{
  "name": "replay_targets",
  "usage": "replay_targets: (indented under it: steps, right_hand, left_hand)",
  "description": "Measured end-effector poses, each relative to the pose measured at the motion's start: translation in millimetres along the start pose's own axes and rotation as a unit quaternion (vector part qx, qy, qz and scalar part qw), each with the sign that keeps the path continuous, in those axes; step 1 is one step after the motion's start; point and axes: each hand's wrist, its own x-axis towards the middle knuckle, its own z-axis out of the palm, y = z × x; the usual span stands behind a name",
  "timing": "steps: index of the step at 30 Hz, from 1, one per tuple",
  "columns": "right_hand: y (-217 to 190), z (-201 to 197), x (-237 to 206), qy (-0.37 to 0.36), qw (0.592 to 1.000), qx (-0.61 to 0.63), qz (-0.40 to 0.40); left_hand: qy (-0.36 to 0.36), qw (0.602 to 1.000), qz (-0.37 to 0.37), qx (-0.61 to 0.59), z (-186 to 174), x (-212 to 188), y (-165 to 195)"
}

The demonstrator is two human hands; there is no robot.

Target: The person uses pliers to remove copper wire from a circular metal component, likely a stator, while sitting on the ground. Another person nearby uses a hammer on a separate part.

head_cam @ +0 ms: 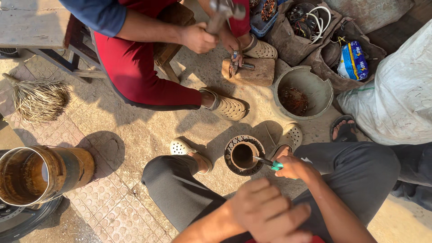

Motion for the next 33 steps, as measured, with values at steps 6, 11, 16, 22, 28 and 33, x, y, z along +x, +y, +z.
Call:
replay_targets:
  steps: [6, 11, 16, 22, 28, 33]
  right_hand:
    - [6.9, 8.4, 4.2, 0.023, 0.999, 0.005, -0.023]
    - [4.4, 8.0, -2.4, 0.093, 0.991, -0.017, -0.096]
    - [-6.0, -0.2, -3.8, 0.021, 1.000, 0.006, -0.004]
    - [-7.1, -0.5, -2.5, 0.027, 0.999, -0.018, -0.040]
    - [-1.9, 6.2, 7.0, 0.080, 0.991, -0.055, -0.097]
    - [3.1, 11.4, 8.4, 0.053, 0.995, -0.041, -0.072]
  left_hand:
    - [-0.493, 0.761, -0.387, 0.170, 28.4, -102.7, -108.8]
    - [-0.608, 0.568, -0.535, 0.147, 20.8, -155.4, -150.9]
    - [-0.502, 0.694, -0.506, 0.103, 36.6, -184.4, -149.6]
    - [-0.579, 0.620, -0.513, 0.128, 48.3, -192.5, -156.1]
    - [-0.604, 0.607, -0.507, 0.103, 58.6, -190.9, -157.7]
    - [-0.580, 0.616, -0.525, 0.094, 57.3, -186.4, -157.0]
